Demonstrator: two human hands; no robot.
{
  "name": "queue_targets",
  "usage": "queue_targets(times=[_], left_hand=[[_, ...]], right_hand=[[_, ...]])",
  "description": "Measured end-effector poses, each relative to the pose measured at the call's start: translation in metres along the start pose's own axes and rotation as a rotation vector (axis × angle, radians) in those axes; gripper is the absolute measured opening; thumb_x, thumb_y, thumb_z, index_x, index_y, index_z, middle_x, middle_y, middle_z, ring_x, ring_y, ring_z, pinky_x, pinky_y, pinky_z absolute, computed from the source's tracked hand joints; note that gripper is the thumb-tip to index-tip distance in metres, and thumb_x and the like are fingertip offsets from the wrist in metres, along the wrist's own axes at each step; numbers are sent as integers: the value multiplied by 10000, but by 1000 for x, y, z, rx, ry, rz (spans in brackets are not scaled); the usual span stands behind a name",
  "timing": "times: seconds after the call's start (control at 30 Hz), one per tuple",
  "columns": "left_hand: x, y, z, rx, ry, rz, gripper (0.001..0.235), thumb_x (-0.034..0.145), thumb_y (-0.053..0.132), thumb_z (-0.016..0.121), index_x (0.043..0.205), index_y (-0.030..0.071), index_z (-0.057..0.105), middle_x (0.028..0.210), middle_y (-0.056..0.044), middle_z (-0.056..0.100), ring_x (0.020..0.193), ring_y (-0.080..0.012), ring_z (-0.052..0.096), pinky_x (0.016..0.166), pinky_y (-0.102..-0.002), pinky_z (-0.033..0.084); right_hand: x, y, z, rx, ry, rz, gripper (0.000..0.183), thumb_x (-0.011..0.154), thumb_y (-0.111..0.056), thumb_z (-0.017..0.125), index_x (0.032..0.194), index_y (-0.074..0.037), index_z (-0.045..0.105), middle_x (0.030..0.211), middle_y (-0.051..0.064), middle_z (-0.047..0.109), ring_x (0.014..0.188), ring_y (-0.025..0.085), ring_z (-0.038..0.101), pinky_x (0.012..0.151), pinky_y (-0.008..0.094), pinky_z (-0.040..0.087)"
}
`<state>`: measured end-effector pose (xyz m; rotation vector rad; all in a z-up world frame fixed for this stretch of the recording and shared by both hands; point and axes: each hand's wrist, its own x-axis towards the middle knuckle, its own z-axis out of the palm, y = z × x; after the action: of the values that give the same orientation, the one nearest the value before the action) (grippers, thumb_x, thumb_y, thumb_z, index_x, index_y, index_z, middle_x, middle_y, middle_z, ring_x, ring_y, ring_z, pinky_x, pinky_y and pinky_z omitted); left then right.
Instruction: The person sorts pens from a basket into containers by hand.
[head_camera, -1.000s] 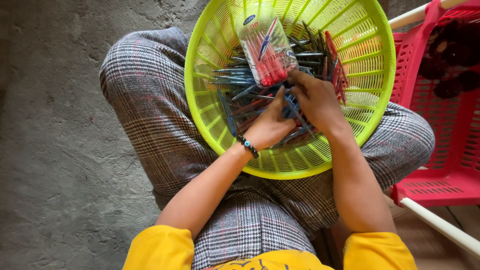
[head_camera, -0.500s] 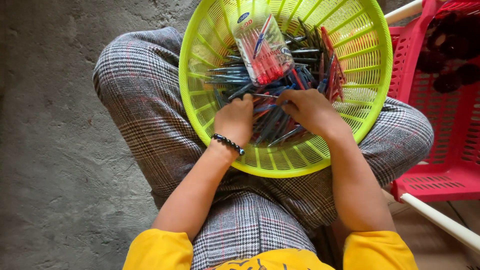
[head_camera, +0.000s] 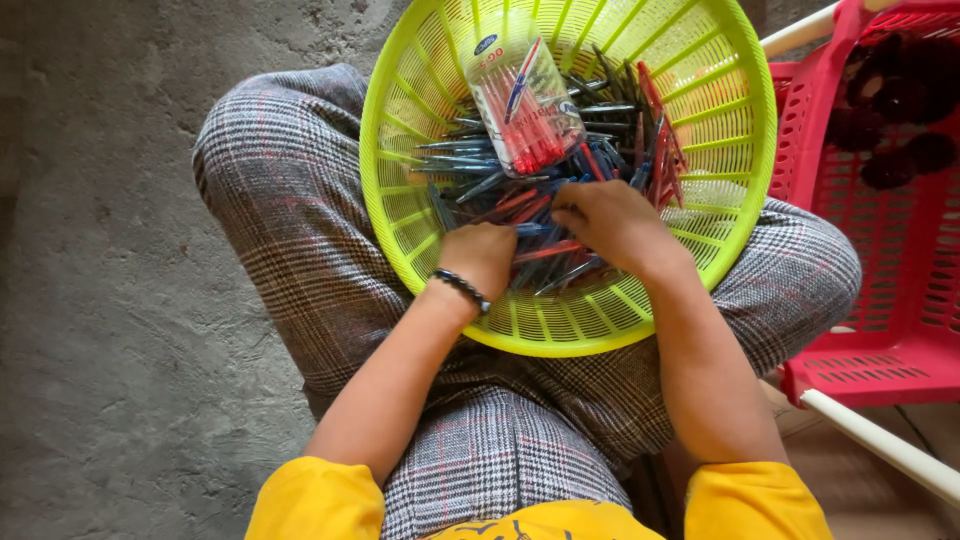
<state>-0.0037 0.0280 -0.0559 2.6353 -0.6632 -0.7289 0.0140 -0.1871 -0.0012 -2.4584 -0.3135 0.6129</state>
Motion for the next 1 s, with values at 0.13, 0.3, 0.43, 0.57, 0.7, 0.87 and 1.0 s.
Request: queue_targets(times=[0.13, 0.3, 0.43, 0.57, 0.7, 0.87, 1.0], left_hand=[[-4, 1, -41, -463, 29, 99, 154, 872, 186, 725, 950, 55, 736, 894, -137, 760, 854, -348, 724, 724, -439, 550], [5, -5, -42, -869, 99, 78, 215, 879, 189, 773, 1009, 33, 704, 922, -115, 774, 844, -239, 772, 744, -350, 600], [-5, 14, -61, -966, 289, 78, 289, 854, 213, 763, 1059, 33, 670, 958, -107, 768, 884, -221, 777, 756, -342, 608], [-20, 35, -90, -542, 378, -116, 324, 950, 308, 704, 1150, 53, 696, 941, -139, 772, 874, -318, 723, 707, -428, 531], [-7, 42, -55, -711, 92, -79, 326, 1014, 350, 636, 1170, 81, 731, 954, -137, 781, 853, -245, 756, 769, -374, 565], [31, 67, 42, -1308, 31, 109, 621, 1020, 197, 660, 1528, -18, 376, 1292, -145, 683, 1132, -217, 693, 1013, -339, 544], [43, 80, 49, -1734, 74, 182, 746, 937, 44, 594, 1620, 19, 297, 1525, -132, 499, 1405, -209, 483, 1171, -336, 402]], right_hand=[[-12, 16, -15, -34, -111, 121, 310, 990, -348, 699, 939, -47, 749, 841, 170, 708, 785, 364, 685, 724, 467, 521], [-40, 20, -49, 283, -132, 178, 287, 902, -282, 717, 1086, -65, 760, 834, 104, 760, 711, 208, 726, 665, 361, 568], [-50, 33, -61, 247, -127, 150, 315, 871, -210, 740, 1128, -29, 766, 858, 108, 789, 728, 173, 733, 684, 334, 571], [-52, 37, -60, 476, -58, 323, 304, 888, -216, 735, 1108, -8, 761, 877, 120, 795, 742, 163, 746, 708, 323, 586], [-39, 21, -51, 314, 115, 340, 293, 935, -230, 722, 1135, -19, 755, 879, 119, 775, 765, 186, 722, 719, 338, 568], [-18, -5, -36, 182, 242, 316, 270, 975, -227, 707, 1160, -37, 760, 893, 177, 756, 764, 251, 731, 719, 376, 550], [-8, 8, -13, 169, 355, 185, 292, 968, -169, 692, 1210, -10, 723, 988, 204, 750, 841, 276, 746, 753, 376, 560]])
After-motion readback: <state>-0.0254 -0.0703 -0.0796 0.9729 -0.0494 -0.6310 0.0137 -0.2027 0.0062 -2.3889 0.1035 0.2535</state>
